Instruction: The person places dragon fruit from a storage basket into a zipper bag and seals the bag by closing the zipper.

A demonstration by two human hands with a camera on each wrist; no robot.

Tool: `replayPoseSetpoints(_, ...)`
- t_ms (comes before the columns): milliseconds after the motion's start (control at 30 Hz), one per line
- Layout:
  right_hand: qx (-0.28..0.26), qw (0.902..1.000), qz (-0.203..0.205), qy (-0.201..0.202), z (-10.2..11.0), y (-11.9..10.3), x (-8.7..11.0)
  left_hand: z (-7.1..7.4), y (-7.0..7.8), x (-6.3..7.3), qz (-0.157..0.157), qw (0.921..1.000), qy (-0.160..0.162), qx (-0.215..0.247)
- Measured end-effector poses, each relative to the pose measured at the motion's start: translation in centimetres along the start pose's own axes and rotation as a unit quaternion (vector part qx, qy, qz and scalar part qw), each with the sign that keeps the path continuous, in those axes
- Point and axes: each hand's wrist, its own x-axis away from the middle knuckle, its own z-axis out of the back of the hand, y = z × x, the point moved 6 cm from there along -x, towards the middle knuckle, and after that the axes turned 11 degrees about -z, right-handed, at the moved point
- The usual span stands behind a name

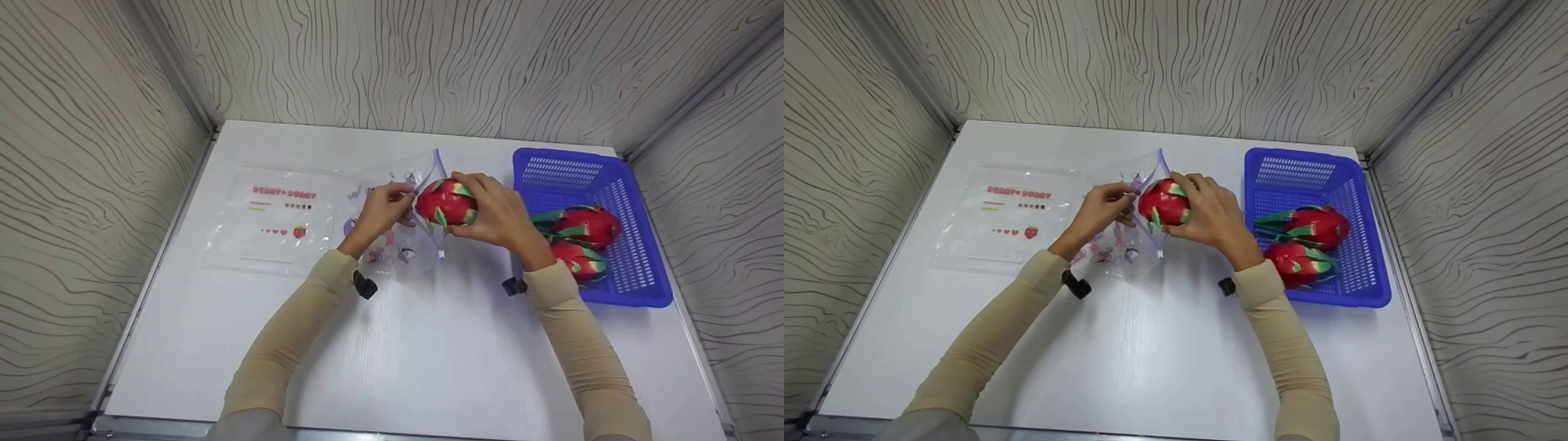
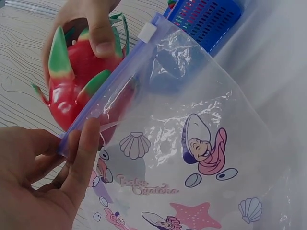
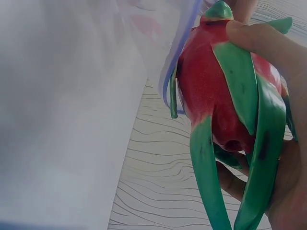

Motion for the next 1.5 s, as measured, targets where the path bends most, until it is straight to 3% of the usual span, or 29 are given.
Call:
replayPoseSetpoints(533, 0.005, 0.9993, -0.013, -0.034, -1.6, -0.4, 0.3, 0.0, 0.4, 0.0, -0.002, 0.9996, 0.001, -0.029)
replayPoseSetpoints(800, 0.011, 0.9992, 0.002, -0.039, -2.3, -0.8, 0.4, 0.2, 0.8, -0.2, -0.038, 0.9934, 0.008, -0.108)
replayPoseSetpoints(1000, 0.014, 0.9990, 0.004, -0.041, -2.8, -0.9, 0.6, 0.0, 1.1, 0.0, -0.055, 0.9936, 0.000, -0.098)
replayPoseSetpoints(1267, 0.027, 0.9973, -0.024, -0.064, -3.5, -0.7, 0.6, -0.1, 1.3, 0.0, -0.082, 0.9923, -0.015, -0.092)
replayPoseSetpoints(1500, 0.022, 0.9954, -0.039, -0.085, -4.1, -0.8, 0.4, -0.1, 1.1, 0.0, -0.078, 0.9944, -0.018, -0.068)
